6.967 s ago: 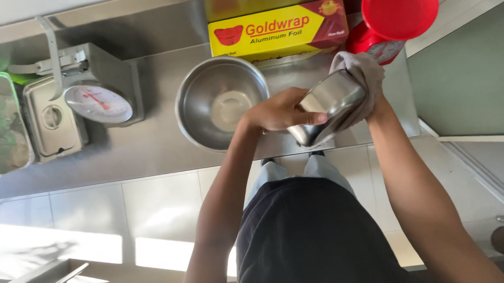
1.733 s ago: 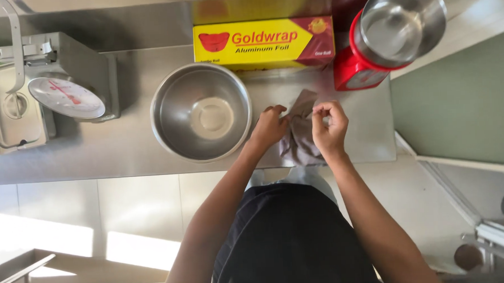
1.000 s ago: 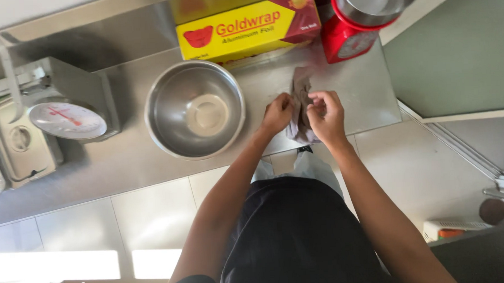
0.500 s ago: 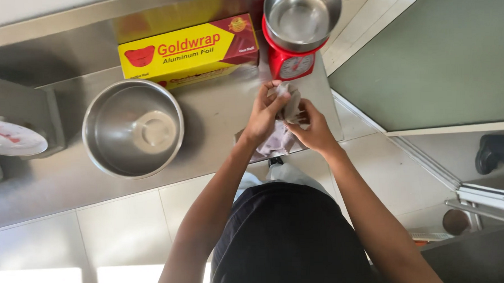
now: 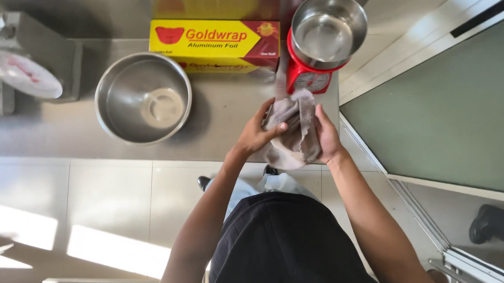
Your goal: Cleaning a box of aluminum foil and stainless steel mixing bowls with a cloth.
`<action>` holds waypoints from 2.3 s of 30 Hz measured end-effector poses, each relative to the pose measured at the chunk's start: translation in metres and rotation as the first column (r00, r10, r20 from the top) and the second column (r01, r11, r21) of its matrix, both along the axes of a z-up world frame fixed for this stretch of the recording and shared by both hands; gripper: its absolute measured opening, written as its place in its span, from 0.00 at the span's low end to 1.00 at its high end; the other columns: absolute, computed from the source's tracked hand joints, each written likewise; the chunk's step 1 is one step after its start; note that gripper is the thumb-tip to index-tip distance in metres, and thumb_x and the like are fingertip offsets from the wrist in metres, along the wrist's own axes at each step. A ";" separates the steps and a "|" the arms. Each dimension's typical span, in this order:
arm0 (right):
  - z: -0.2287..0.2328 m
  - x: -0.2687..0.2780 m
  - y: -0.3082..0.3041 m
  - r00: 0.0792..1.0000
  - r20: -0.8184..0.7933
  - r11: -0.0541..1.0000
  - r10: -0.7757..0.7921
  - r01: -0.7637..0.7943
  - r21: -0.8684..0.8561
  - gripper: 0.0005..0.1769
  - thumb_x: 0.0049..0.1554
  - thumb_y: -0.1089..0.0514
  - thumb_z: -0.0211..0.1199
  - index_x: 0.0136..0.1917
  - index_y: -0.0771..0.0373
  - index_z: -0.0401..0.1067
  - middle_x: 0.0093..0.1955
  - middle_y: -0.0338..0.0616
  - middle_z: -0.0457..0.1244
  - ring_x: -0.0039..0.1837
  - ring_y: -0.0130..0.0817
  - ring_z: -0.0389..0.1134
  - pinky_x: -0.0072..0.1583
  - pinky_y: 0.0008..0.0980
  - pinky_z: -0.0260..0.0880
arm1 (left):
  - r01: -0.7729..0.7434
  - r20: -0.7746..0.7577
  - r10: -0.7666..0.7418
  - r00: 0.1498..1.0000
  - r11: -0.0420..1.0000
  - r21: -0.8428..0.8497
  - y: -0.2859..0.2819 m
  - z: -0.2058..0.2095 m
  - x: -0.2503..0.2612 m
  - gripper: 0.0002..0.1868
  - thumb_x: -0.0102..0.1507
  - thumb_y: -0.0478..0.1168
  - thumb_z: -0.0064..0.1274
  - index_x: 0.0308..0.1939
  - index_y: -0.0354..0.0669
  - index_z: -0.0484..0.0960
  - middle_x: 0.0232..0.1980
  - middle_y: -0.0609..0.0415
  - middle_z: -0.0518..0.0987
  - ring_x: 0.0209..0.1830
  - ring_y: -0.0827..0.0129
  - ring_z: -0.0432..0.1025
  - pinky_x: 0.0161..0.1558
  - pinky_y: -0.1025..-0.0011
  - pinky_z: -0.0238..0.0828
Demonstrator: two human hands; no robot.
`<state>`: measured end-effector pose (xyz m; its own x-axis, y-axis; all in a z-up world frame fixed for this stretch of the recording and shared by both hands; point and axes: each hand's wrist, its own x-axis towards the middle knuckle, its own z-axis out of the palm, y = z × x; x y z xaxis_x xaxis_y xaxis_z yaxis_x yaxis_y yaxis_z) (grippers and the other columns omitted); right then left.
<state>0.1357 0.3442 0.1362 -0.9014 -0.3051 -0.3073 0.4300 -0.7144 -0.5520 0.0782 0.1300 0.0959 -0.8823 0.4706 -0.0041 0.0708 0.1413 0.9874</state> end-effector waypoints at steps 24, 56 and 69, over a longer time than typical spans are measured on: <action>-0.053 0.059 -0.157 0.983 0.166 0.674 -0.075 -0.073 0.735 0.06 0.59 0.64 0.60 0.48 0.67 0.76 0.39 0.42 0.64 0.37 0.29 0.61 0.38 0.35 0.58 | -0.347 0.224 0.281 0.933 0.868 0.356 -0.227 0.046 0.127 0.21 0.67 0.32 0.60 0.65 0.36 0.80 0.47 0.57 0.82 0.44 0.80 0.74 0.45 0.78 0.75; 0.019 0.073 -0.386 0.970 -0.079 0.904 0.229 -0.182 0.387 0.25 0.54 0.74 0.50 0.61 0.54 0.63 0.54 0.50 0.66 0.53 0.37 0.70 0.55 0.37 0.74 | -0.826 0.033 0.840 0.542 0.524 0.206 -0.486 0.027 0.229 0.10 0.69 0.34 0.58 0.53 0.35 0.83 0.43 0.53 0.86 0.44 0.75 0.79 0.48 0.75 0.78; 0.037 0.097 -0.252 0.944 -0.304 0.910 -0.124 0.231 0.345 0.25 0.55 0.80 0.56 0.60 0.60 0.72 0.54 0.39 0.66 0.56 0.27 0.69 0.63 0.30 0.72 | -0.399 0.058 0.400 0.915 0.873 0.282 -0.364 0.060 0.126 0.17 0.67 0.31 0.57 0.61 0.36 0.79 0.49 0.53 0.83 0.48 0.75 0.78 0.50 0.74 0.79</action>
